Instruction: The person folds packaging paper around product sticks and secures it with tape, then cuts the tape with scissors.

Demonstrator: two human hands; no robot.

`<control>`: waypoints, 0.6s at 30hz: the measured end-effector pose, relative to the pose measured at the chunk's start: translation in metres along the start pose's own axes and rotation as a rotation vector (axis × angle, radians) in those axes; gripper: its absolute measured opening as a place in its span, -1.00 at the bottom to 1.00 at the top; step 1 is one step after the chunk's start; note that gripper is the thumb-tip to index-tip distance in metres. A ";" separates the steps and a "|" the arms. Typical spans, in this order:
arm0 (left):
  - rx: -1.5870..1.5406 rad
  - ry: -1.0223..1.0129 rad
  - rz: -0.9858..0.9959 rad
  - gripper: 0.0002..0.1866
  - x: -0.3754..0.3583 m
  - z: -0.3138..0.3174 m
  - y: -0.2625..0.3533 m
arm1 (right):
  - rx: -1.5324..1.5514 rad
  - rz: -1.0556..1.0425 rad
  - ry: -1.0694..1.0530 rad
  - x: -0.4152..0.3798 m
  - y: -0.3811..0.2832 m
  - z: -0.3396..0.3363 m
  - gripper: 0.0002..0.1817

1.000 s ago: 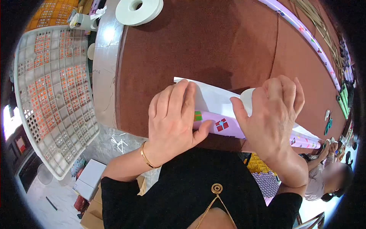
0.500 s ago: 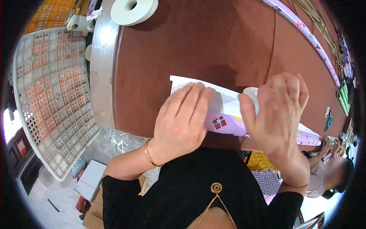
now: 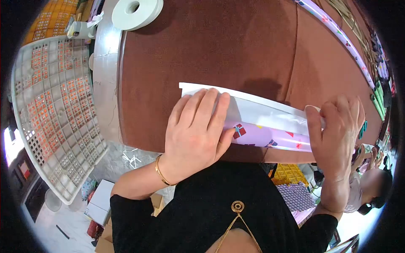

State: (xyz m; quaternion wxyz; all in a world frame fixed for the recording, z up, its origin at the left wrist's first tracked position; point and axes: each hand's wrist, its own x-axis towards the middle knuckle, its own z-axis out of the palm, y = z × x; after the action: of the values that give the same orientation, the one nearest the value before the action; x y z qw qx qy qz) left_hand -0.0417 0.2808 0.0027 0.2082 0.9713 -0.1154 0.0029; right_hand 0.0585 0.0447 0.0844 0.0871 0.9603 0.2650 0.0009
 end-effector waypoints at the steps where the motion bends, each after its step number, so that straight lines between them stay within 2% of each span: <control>1: 0.000 -0.001 0.002 -0.38 0.000 -0.001 0.002 | 0.000 0.002 0.000 -0.001 0.000 0.001 -0.70; 6: 0.024 -0.009 -0.040 -0.47 0.004 -0.002 0.008 | 0.026 0.021 -0.025 -0.003 -0.001 0.005 -0.68; 10: 0.078 0.023 0.004 -0.52 0.006 -0.002 0.010 | 0.046 0.032 -0.030 -0.006 -0.001 0.006 -0.66; 13: -0.024 -0.067 0.056 -0.57 0.008 0.002 0.011 | 0.038 -0.002 0.013 -0.007 0.001 0.008 -0.70; 18: -0.051 -0.098 0.025 -0.50 0.012 0.000 0.017 | 0.055 0.009 -0.008 -0.006 0.003 0.008 -0.70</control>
State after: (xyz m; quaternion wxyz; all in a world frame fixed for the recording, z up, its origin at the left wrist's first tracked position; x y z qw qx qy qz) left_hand -0.0335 0.2629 0.0098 0.2270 0.9631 -0.1375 -0.0450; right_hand 0.0552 0.0380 0.0773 0.0618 0.9636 0.2601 -0.0098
